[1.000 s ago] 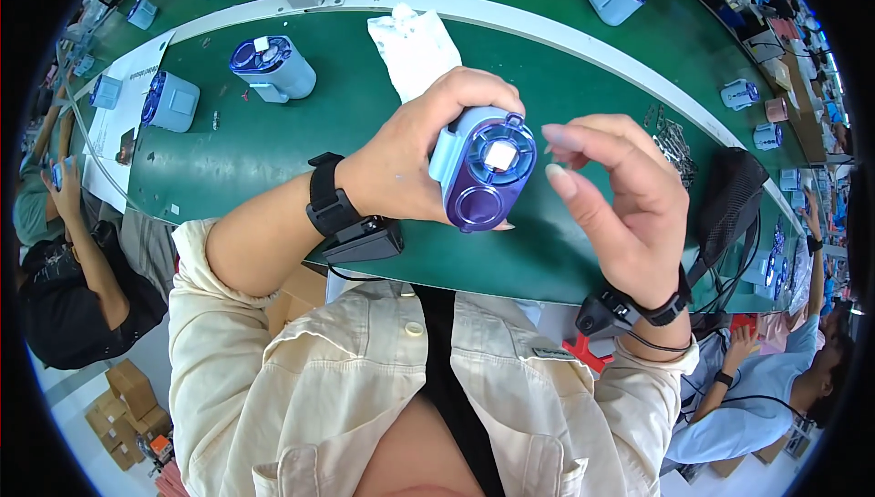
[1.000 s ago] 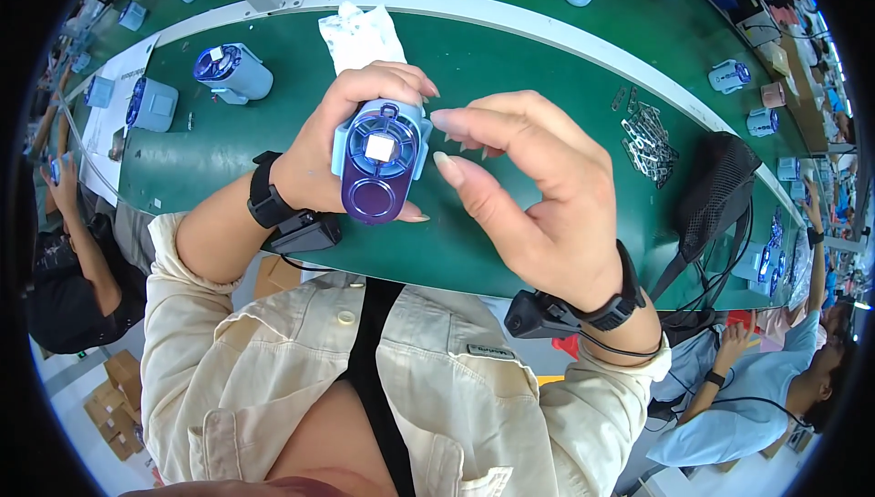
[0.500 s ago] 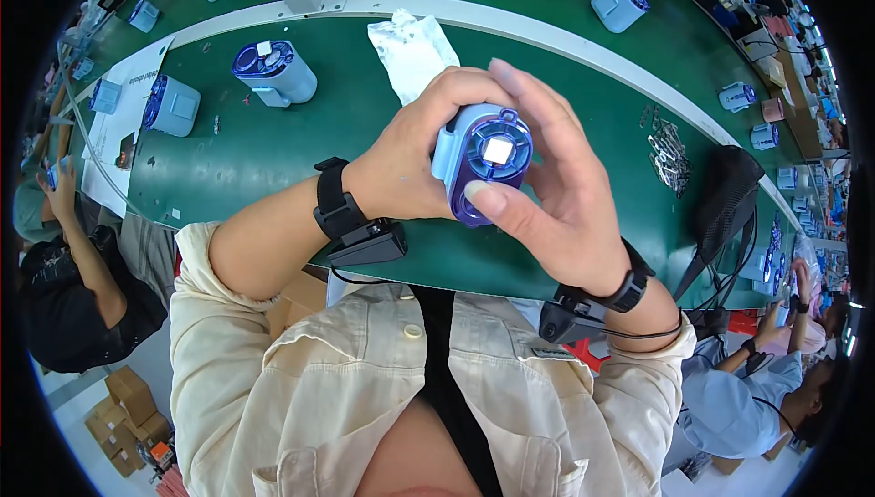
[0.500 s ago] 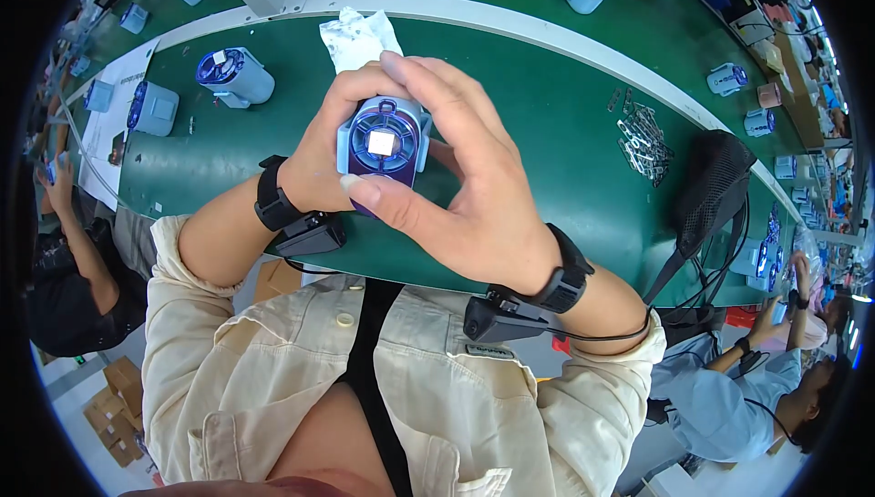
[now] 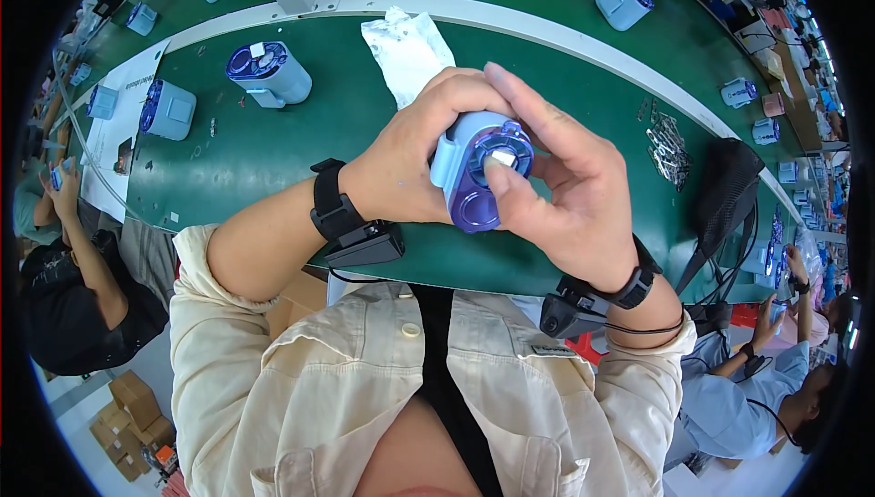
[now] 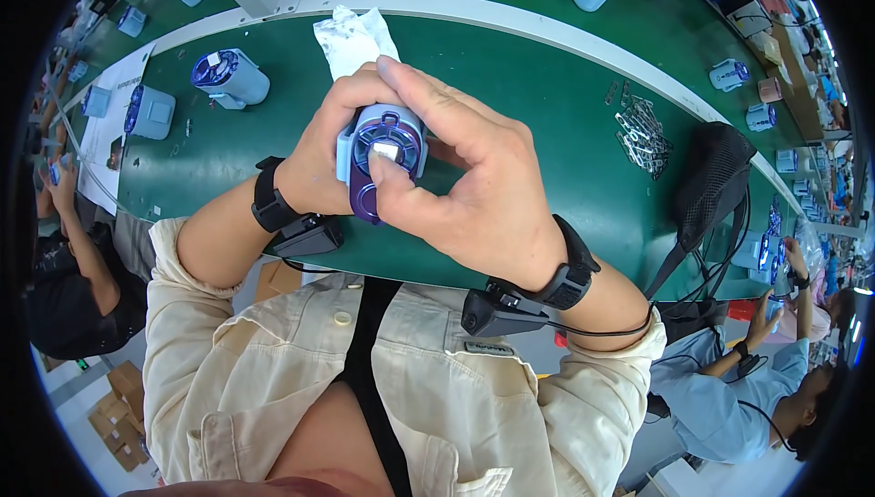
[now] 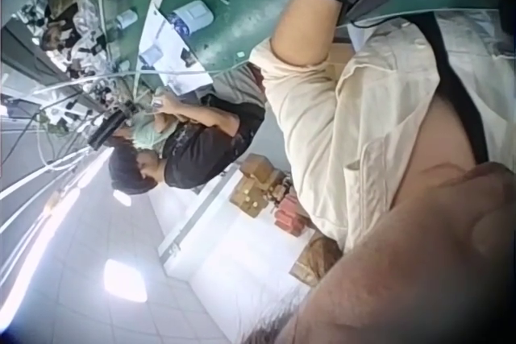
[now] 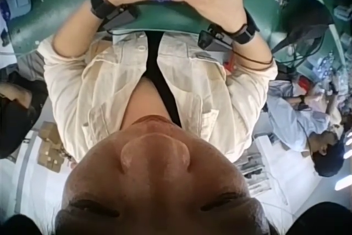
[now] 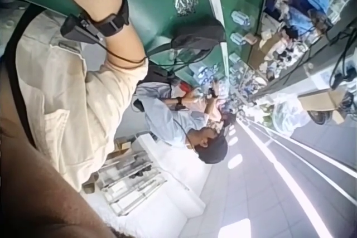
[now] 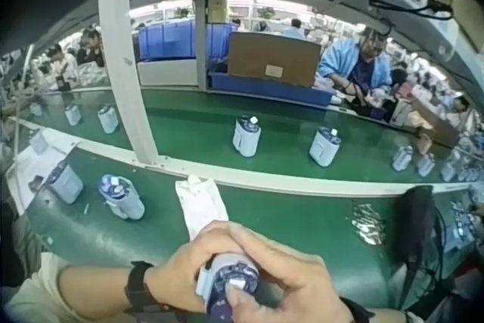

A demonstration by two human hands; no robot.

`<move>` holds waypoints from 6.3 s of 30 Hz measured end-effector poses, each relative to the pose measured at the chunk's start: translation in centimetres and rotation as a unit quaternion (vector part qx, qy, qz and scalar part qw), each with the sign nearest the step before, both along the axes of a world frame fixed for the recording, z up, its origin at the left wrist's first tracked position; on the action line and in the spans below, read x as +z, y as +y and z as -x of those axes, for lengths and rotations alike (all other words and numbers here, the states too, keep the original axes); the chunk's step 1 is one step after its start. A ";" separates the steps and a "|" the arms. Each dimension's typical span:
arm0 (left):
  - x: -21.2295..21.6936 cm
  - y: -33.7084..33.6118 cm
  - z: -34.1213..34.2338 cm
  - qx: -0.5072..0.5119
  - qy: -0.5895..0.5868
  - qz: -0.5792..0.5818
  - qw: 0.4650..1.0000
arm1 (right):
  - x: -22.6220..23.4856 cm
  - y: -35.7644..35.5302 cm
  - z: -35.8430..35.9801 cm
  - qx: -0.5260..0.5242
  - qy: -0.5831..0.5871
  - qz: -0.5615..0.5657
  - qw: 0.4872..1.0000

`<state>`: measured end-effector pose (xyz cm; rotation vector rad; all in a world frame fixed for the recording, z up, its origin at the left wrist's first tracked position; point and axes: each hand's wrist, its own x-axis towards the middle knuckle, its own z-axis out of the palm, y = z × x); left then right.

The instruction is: The person picks up a blue handheld fan, wipes it with a cloth, and presses a small white component into the center. After repeating this process for several fans, the person places them on the conveyor belt.

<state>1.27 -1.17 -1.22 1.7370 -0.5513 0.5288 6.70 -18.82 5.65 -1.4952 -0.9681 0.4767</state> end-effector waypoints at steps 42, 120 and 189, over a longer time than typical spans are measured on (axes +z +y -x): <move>1.3 0.5 0.5 0.117 0.083 0.109 0.984 | -1.1 3.2 -15.3 -0.192 0.120 0.040 0.973; -0.2 -7.1 13.1 0.391 -0.149 -0.228 0.879 | -3.5 -3.0 10.8 -0.214 -0.156 -0.119 0.957; -3.1 -6.4 11.7 0.164 -0.072 -0.033 0.983 | -4.3 -3.2 7.9 0.173 0.399 -0.073 0.897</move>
